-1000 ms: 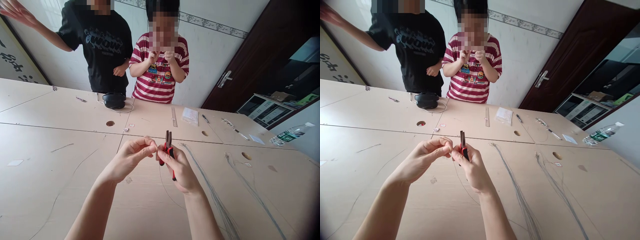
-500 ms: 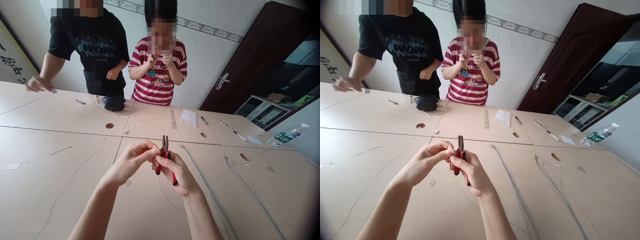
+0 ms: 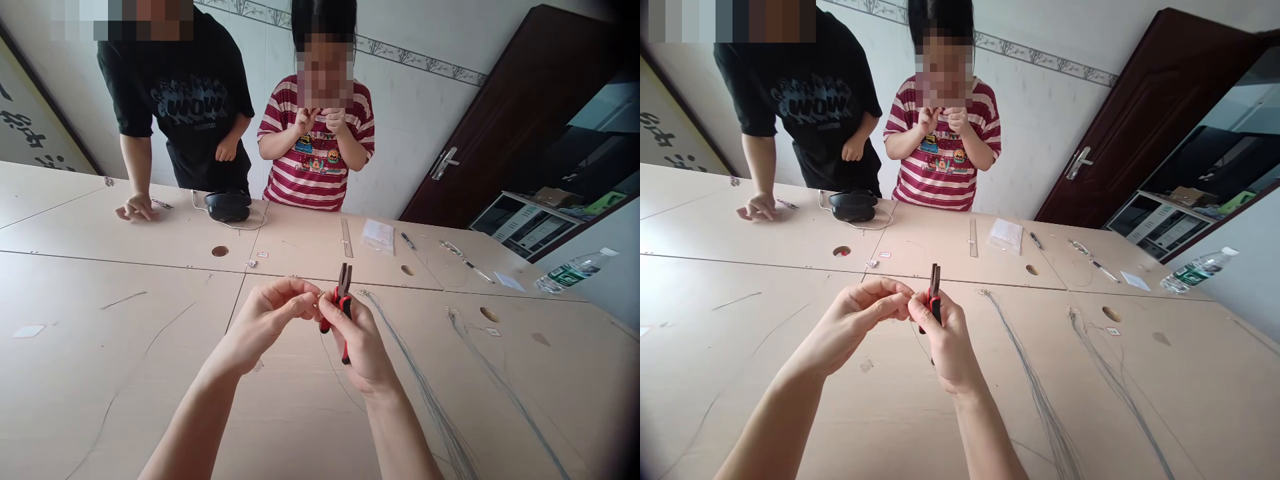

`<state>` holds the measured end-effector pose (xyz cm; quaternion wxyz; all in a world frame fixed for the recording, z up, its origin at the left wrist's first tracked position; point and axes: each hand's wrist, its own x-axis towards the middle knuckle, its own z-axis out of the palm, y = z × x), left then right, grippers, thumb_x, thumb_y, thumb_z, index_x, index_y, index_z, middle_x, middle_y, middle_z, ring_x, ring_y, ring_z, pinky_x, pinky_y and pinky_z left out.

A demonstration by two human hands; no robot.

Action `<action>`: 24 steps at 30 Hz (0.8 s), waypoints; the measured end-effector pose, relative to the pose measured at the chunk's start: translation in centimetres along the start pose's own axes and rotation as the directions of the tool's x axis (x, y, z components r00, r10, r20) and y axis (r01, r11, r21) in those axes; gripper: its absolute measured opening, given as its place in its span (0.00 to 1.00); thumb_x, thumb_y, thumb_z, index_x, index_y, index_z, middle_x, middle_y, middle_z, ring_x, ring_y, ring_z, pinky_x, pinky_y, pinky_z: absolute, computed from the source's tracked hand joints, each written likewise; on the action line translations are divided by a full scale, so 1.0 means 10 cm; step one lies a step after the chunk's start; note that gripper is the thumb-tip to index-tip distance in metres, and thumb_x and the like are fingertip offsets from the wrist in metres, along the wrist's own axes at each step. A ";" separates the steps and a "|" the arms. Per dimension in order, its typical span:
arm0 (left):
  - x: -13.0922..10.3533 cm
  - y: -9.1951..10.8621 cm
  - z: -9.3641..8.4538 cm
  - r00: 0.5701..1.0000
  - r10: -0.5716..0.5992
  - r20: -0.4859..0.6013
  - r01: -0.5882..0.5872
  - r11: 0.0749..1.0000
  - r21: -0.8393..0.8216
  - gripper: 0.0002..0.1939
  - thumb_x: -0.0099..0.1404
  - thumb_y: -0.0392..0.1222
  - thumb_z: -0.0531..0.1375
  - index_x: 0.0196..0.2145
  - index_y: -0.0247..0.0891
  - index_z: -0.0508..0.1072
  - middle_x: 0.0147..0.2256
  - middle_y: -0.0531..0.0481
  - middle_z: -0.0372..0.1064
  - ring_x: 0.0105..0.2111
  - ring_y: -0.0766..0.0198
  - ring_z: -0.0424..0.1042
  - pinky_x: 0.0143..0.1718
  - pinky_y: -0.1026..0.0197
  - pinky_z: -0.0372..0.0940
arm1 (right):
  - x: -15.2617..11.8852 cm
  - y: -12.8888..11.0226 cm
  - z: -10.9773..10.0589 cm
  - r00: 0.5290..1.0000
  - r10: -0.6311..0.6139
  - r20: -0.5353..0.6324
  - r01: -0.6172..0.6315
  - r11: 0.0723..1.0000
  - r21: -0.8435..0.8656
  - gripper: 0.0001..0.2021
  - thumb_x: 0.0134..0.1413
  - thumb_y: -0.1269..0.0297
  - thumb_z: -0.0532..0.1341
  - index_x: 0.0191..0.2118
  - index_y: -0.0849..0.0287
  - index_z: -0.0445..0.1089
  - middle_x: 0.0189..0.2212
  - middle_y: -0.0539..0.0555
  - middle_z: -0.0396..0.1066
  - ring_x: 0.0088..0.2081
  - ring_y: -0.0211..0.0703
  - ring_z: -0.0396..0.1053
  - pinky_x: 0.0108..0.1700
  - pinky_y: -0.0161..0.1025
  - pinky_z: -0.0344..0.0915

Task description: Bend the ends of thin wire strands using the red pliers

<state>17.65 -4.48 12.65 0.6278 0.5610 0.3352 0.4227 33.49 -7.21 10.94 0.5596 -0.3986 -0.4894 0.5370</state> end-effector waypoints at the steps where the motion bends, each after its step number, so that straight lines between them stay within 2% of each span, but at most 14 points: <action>1: 0.00 0.00 -0.01 1.000 -0.003 -0.010 0.003 1.000 0.010 0.08 0.67 0.45 0.62 0.36 0.38 0.77 0.33 0.52 0.73 0.35 0.67 0.71 0.44 0.61 0.67 | 0.00 0.00 0.01 1.000 -0.001 0.008 0.001 1.000 -0.001 0.12 0.60 0.57 0.62 0.29 0.57 0.66 0.26 0.48 0.59 0.32 0.38 0.55 0.36 0.37 0.55; 5: 0.00 0.01 -0.03 1.000 0.010 -0.020 -0.009 0.999 0.033 0.09 0.67 0.46 0.61 0.35 0.38 0.77 0.31 0.52 0.73 0.34 0.66 0.72 0.43 0.61 0.67 | 0.00 -0.03 0.04 1.000 -0.016 0.022 0.016 1.000 -0.019 0.12 0.59 0.56 0.62 0.29 0.57 0.66 0.25 0.47 0.58 0.30 0.37 0.55 0.36 0.36 0.56; 9: -0.01 0.02 -0.01 0.997 0.043 -0.063 -0.038 0.997 0.072 0.10 0.66 0.47 0.62 0.32 0.39 0.77 0.30 0.52 0.73 0.33 0.66 0.72 0.39 0.63 0.67 | -0.01 -0.03 0.06 0.999 -0.038 -0.013 0.036 0.993 -0.110 0.12 0.59 0.55 0.62 0.29 0.56 0.66 0.24 0.46 0.57 0.28 0.36 0.53 0.31 0.35 0.54; 14: 0.00 0.00 0.02 0.996 0.037 -0.080 -0.028 0.993 0.115 0.10 0.66 0.48 0.62 0.32 0.38 0.76 0.33 0.51 0.76 0.35 0.66 0.73 0.40 0.64 0.67 | -0.01 0.00 0.06 0.998 -0.060 0.003 0.060 0.973 -0.223 0.13 0.61 0.54 0.61 0.31 0.57 0.65 0.26 0.48 0.61 0.28 0.36 0.54 0.30 0.36 0.54; 19: 0.02 -0.03 -0.02 0.993 0.059 -0.098 -0.038 0.978 0.207 0.12 0.66 0.49 0.61 0.33 0.38 0.75 0.32 0.50 0.75 0.35 0.63 0.72 0.40 0.61 0.67 | -0.01 0.03 0.07 0.997 -0.077 0.002 0.074 0.961 -0.267 0.12 0.61 0.55 0.61 0.31 0.56 0.64 0.24 0.46 0.57 0.26 0.35 0.52 0.29 0.35 0.53; 24: -0.01 0.00 -0.05 0.993 0.063 -0.103 -0.029 0.952 0.305 0.14 0.66 0.52 0.60 0.33 0.39 0.75 0.31 0.51 0.72 0.35 0.62 0.72 0.40 0.59 0.66 | -0.01 -0.02 -0.01 0.993 -0.112 -0.048 0.087 0.928 -0.363 0.10 0.61 0.56 0.60 0.32 0.56 0.65 0.25 0.47 0.61 0.26 0.36 0.54 0.27 0.35 0.54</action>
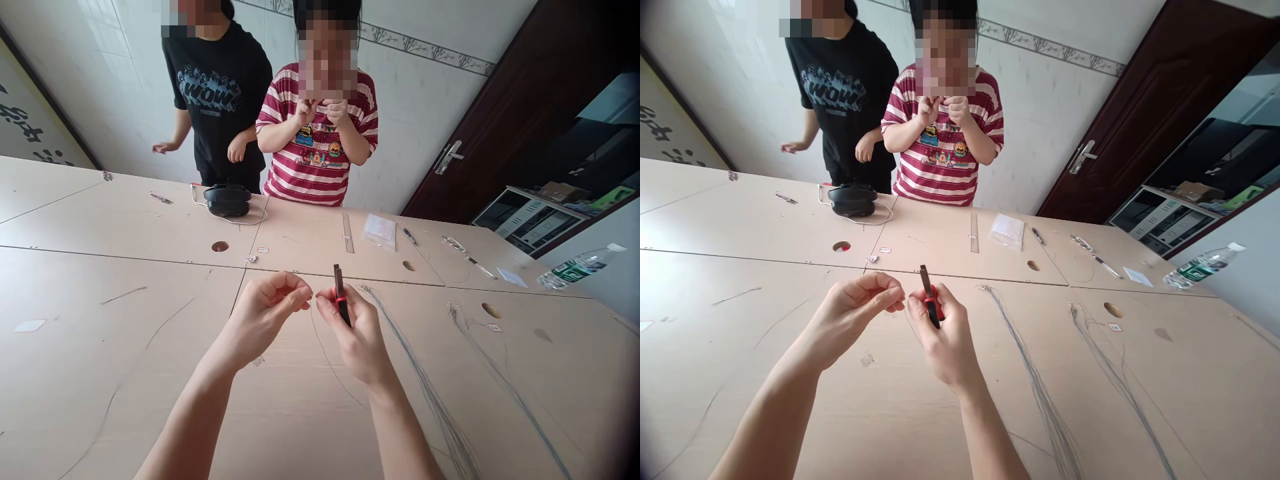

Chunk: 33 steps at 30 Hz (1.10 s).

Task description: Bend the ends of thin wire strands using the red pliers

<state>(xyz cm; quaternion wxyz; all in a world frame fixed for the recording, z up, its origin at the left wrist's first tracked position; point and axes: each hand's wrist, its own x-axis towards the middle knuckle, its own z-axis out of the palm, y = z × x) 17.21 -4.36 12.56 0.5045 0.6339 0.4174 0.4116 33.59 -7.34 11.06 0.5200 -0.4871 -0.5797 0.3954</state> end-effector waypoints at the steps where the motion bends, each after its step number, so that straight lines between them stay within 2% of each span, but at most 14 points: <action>1: 0.00 0.01 0.00 1.000 0.001 0.003 -0.001 1.000 0.020 0.14 0.66 0.52 0.60 0.33 0.39 0.75 0.31 0.51 0.72 0.35 0.61 0.72 0.40 0.59 0.66 | 0.01 -0.01 -0.02 1.000 -0.010 -0.015 0.009 0.999 -0.031 0.10 0.61 0.56 0.59 0.33 0.57 0.65 0.26 0.48 0.61 0.26 0.36 0.55 0.27 0.35 0.54; 8: -0.01 0.04 0.01 0.999 -0.015 0.039 0.012 0.996 0.085 0.14 0.66 0.52 0.59 0.34 0.39 0.75 0.33 0.49 0.73 0.37 0.59 0.72 0.42 0.57 0.66 | 0.02 -0.09 -0.10 0.999 -0.004 0.050 0.008 0.996 -0.087 0.11 0.61 0.56 0.58 0.31 0.56 0.64 0.23 0.47 0.57 0.24 0.36 0.53 0.25 0.35 0.52; 14: -0.03 0.07 0.01 0.999 0.024 0.045 -0.031 0.986 0.164 0.14 0.67 0.51 0.58 0.32 0.39 0.75 0.30 0.50 0.72 0.34 0.61 0.70 0.36 0.61 0.64 | 0.02 -0.13 -0.10 0.996 0.006 0.088 0.002 0.996 -0.091 0.11 0.62 0.56 0.58 0.31 0.56 0.65 0.23 0.47 0.58 0.24 0.36 0.52 0.25 0.36 0.52; 21: -0.04 0.09 0.02 0.999 0.029 0.042 -0.037 0.980 0.197 0.13 0.67 0.49 0.58 0.31 0.39 0.74 0.29 0.52 0.73 0.31 0.63 0.70 0.33 0.63 0.64 | 0.02 -0.12 -0.15 0.998 -0.016 0.062 0.025 0.989 -0.145 0.10 0.62 0.57 0.58 0.31 0.55 0.64 0.24 0.46 0.56 0.25 0.37 0.53 0.27 0.36 0.53; 28: -0.03 0.08 0.00 0.999 0.021 0.031 -0.027 0.980 0.199 0.14 0.67 0.50 0.58 0.31 0.39 0.75 0.29 0.51 0.73 0.31 0.63 0.71 0.33 0.63 0.64 | 0.02 -0.17 -0.16 0.992 -0.100 0.077 0.115 0.965 -0.234 0.07 0.62 0.62 0.57 0.32 0.55 0.64 0.28 0.49 0.65 0.31 0.39 0.61 0.36 0.37 0.59; 33: -0.02 0.07 0.02 0.999 0.013 0.043 -0.022 0.978 0.209 0.12 0.67 0.49 0.58 0.31 0.39 0.75 0.29 0.51 0.73 0.33 0.62 0.71 0.36 0.62 0.64 | 0.04 -0.15 -0.13 0.990 -0.106 0.089 0.127 0.951 -0.281 0.05 0.62 0.62 0.58 0.34 0.55 0.65 0.28 0.49 0.67 0.30 0.40 0.63 0.35 0.38 0.59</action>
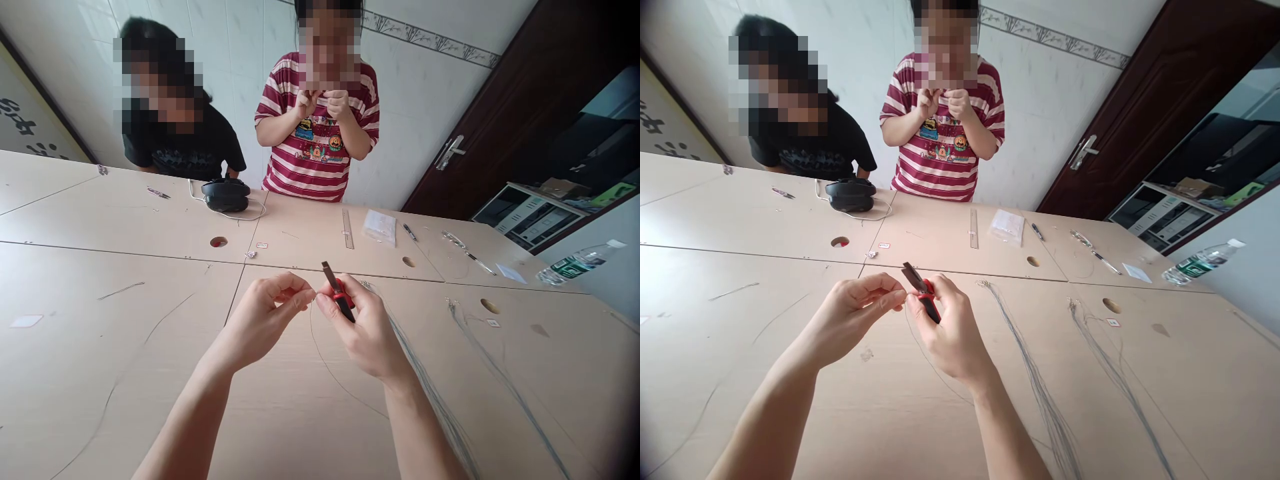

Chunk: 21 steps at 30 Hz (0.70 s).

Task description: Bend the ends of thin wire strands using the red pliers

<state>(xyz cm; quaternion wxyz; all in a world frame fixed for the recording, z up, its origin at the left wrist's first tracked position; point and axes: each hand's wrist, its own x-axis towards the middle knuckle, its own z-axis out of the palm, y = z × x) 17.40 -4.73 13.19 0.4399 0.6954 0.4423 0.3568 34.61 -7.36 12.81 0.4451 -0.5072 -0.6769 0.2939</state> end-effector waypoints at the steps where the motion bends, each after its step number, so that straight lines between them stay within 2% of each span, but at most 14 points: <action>1: 0.00 0.00 0.00 1.000 -0.005 -0.004 0.005 1.000 0.015 0.12 0.67 0.49 0.58 0.31 0.40 0.75 0.29 0.51 0.73 0.33 0.62 0.71 0.34 0.63 0.64 | 0.00 0.01 0.00 1.000 0.004 0.002 -0.004 1.000 -0.012 0.06 0.61 0.62 0.58 0.33 0.55 0.65 0.28 0.49 0.67 0.30 0.40 0.64 0.34 0.38 0.58; 7: 0.00 0.03 0.01 0.999 -0.035 0.004 0.035 0.998 0.057 0.13 0.67 0.48 0.57 0.30 0.40 0.74 0.26 0.53 0.70 0.25 0.66 0.64 0.26 0.65 0.58 | 0.03 0.06 -0.01 1.000 -0.022 0.001 0.022 0.993 -0.114 0.06 0.62 0.62 0.57 0.33 0.55 0.65 0.29 0.51 0.68 0.32 0.41 0.64 0.35 0.39 0.59; 14: 0.00 0.00 0.06 0.999 -0.041 0.008 0.040 0.995 0.093 0.15 0.68 0.50 0.56 0.28 0.40 0.72 0.23 0.55 0.62 0.21 0.68 0.53 0.22 0.64 0.50 | 0.05 0.08 -0.03 0.997 -0.069 0.044 0.077 0.973 -0.217 0.06 0.60 0.67 0.57 0.31 0.55 0.62 0.29 0.51 0.67 0.32 0.42 0.63 0.34 0.39 0.58; 21: -0.01 -0.02 0.03 0.999 -0.003 0.053 -0.002 0.995 0.097 0.14 0.68 0.49 0.55 0.34 0.41 0.78 0.26 0.53 0.67 0.23 0.66 0.58 0.22 0.65 0.52 | 0.04 0.09 -0.03 0.993 -0.080 0.090 0.100 0.963 -0.250 0.07 0.57 0.69 0.57 0.29 0.55 0.60 0.28 0.49 0.64 0.31 0.41 0.62 0.33 0.38 0.57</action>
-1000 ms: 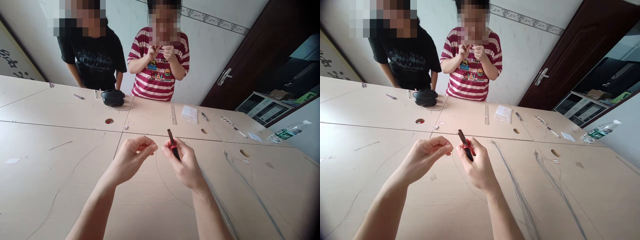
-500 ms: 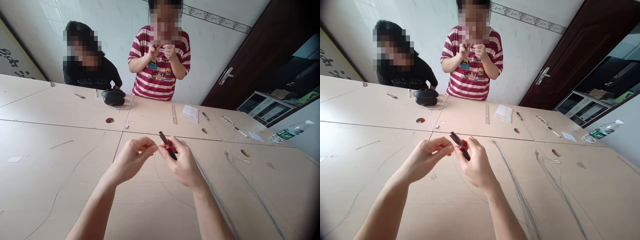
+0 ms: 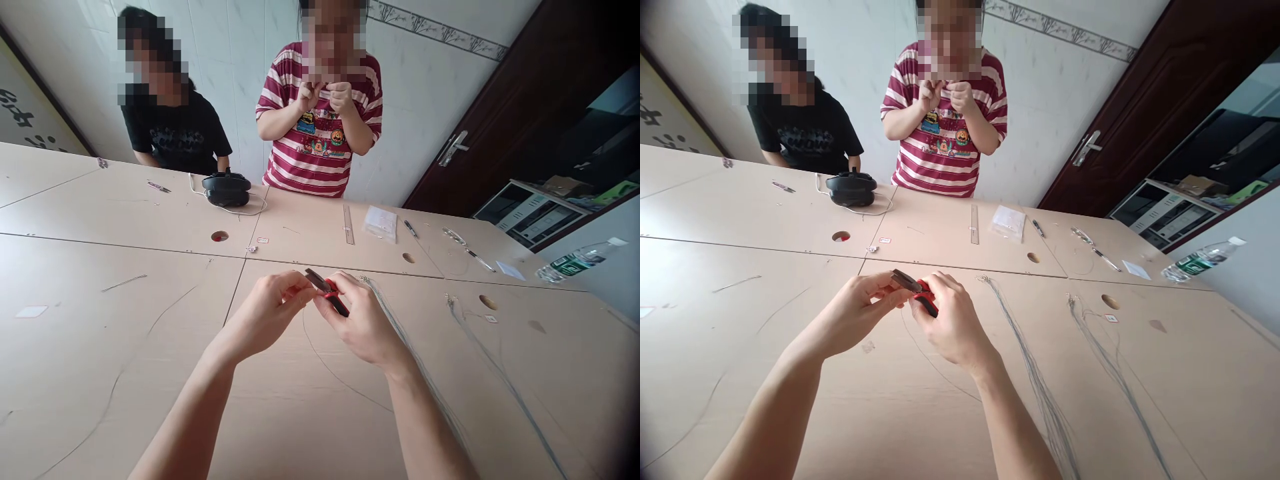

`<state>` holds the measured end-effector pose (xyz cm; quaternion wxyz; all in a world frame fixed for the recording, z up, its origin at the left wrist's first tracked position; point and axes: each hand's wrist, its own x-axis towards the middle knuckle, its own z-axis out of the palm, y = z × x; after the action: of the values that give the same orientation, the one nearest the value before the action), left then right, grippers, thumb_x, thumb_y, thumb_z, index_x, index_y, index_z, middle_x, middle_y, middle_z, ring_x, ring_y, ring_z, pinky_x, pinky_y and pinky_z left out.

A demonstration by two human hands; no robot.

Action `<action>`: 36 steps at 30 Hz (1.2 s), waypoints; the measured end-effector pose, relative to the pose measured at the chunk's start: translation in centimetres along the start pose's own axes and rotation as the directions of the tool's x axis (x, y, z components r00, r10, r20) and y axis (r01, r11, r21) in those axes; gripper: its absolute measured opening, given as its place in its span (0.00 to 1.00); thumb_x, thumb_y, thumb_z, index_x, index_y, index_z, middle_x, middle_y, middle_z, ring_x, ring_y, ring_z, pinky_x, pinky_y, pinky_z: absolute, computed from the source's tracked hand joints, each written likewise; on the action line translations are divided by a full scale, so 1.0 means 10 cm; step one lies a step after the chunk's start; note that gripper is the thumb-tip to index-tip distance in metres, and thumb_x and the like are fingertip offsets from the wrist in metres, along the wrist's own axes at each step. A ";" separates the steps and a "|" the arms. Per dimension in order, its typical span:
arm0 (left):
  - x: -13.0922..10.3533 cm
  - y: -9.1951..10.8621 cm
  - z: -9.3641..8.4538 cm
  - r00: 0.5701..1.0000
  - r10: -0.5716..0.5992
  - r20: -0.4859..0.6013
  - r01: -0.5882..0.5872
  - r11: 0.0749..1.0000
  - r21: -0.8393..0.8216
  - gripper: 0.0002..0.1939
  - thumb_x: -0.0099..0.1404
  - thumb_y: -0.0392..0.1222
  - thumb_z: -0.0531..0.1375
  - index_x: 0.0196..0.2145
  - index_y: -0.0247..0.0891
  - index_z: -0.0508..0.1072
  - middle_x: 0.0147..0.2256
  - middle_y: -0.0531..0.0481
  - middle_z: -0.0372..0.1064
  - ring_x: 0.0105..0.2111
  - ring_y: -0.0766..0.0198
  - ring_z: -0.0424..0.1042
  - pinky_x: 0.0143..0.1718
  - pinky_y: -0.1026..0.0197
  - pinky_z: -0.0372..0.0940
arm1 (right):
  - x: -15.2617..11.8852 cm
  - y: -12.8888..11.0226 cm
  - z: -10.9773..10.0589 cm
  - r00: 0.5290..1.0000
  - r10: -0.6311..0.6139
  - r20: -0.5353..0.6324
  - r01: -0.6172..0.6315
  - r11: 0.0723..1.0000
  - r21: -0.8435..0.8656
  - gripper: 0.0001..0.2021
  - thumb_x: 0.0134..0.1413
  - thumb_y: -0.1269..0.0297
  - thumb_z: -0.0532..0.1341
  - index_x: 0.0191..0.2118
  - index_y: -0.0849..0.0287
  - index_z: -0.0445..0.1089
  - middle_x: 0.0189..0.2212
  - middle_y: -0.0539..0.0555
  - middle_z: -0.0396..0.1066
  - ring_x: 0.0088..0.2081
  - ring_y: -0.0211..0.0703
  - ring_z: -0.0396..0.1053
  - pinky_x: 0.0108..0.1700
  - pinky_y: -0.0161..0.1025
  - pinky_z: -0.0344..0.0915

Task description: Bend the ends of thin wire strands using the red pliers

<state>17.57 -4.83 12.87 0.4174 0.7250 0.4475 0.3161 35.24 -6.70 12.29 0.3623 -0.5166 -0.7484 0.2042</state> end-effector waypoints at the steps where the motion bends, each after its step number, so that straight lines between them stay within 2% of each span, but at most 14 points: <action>1: 0.00 -0.01 -0.01 1.000 -0.005 0.008 0.005 1.000 0.003 0.14 0.68 0.49 0.55 0.34 0.41 0.78 0.25 0.53 0.66 0.23 0.66 0.58 0.22 0.65 0.52 | 0.00 0.00 0.01 1.000 0.004 0.007 -0.004 1.000 0.015 0.07 0.58 0.68 0.57 0.29 0.55 0.60 0.28 0.49 0.64 0.31 0.41 0.61 0.32 0.38 0.57; 6: 0.02 -0.06 -0.01 0.999 -0.033 0.037 0.034 0.999 -0.042 0.15 0.67 0.50 0.56 0.32 0.40 0.77 0.26 0.51 0.69 0.24 0.65 0.64 0.23 0.64 0.57 | -0.02 0.02 0.03 0.998 0.059 0.025 -0.061 0.993 0.098 0.06 0.59 0.65 0.57 0.30 0.55 0.61 0.27 0.48 0.63 0.29 0.40 0.61 0.31 0.37 0.56; 10: 0.03 -0.06 -0.01 1.000 -0.018 0.013 0.019 0.992 -0.122 0.15 0.68 0.51 0.57 0.34 0.39 0.78 0.31 0.49 0.74 0.34 0.60 0.71 0.34 0.61 0.65 | -0.03 0.05 0.03 0.994 0.105 -0.011 -0.102 0.979 0.175 0.07 0.59 0.63 0.58 0.31 0.56 0.62 0.26 0.48 0.64 0.28 0.38 0.60 0.30 0.36 0.56; 13: 0.04 -0.06 -0.04 1.000 -0.019 -0.002 0.018 0.987 -0.161 0.17 0.69 0.52 0.56 0.37 0.39 0.78 0.36 0.47 0.76 0.40 0.58 0.73 0.42 0.58 0.66 | -0.03 0.05 0.02 0.991 0.123 -0.044 -0.110 0.966 0.233 0.08 0.60 0.62 0.58 0.30 0.55 0.62 0.26 0.48 0.65 0.27 0.38 0.61 0.31 0.36 0.57; 17: 0.05 -0.05 -0.04 0.996 -0.014 0.090 0.037 0.967 -0.254 0.15 0.68 0.52 0.57 0.38 0.39 0.78 0.39 0.47 0.77 0.42 0.57 0.73 0.46 0.56 0.66 | -0.04 0.04 0.00 0.993 0.109 -0.054 -0.091 0.961 0.263 0.07 0.61 0.63 0.58 0.31 0.55 0.64 0.27 0.48 0.68 0.29 0.38 0.64 0.34 0.36 0.60; 20: 0.06 -0.06 0.01 0.989 -0.006 0.150 0.062 0.926 -0.373 0.13 0.66 0.51 0.61 0.39 0.38 0.77 0.39 0.46 0.77 0.42 0.57 0.74 0.46 0.55 0.67 | -0.06 0.05 0.01 0.992 0.095 -0.077 -0.072 0.961 0.265 0.06 0.61 0.65 0.58 0.32 0.55 0.64 0.28 0.48 0.68 0.31 0.38 0.66 0.36 0.36 0.62; 23: 0.07 -0.08 0.06 0.990 -0.020 0.141 0.078 0.905 -0.419 0.12 0.64 0.49 0.64 0.38 0.38 0.77 0.39 0.46 0.76 0.41 0.57 0.74 0.46 0.54 0.68 | -0.08 0.06 0.02 0.988 0.087 -0.125 -0.051 0.962 0.268 0.06 0.61 0.65 0.58 0.31 0.55 0.64 0.28 0.48 0.68 0.32 0.38 0.66 0.36 0.35 0.62; 36: 0.09 -0.08 0.08 0.997 -0.016 0.078 0.042 0.934 -0.354 0.10 0.67 0.47 0.60 0.34 0.38 0.75 0.34 0.49 0.75 0.38 0.61 0.74 0.43 0.57 0.67 | -0.10 0.05 0.04 0.986 0.077 -0.145 -0.019 0.930 0.367 0.06 0.61 0.67 0.58 0.32 0.56 0.64 0.28 0.48 0.72 0.32 0.38 0.70 0.38 0.35 0.64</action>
<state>18.25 -4.03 11.87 0.5623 0.6423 0.3780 0.3583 35.44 -7.37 11.36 0.5044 -0.4731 -0.6539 0.3069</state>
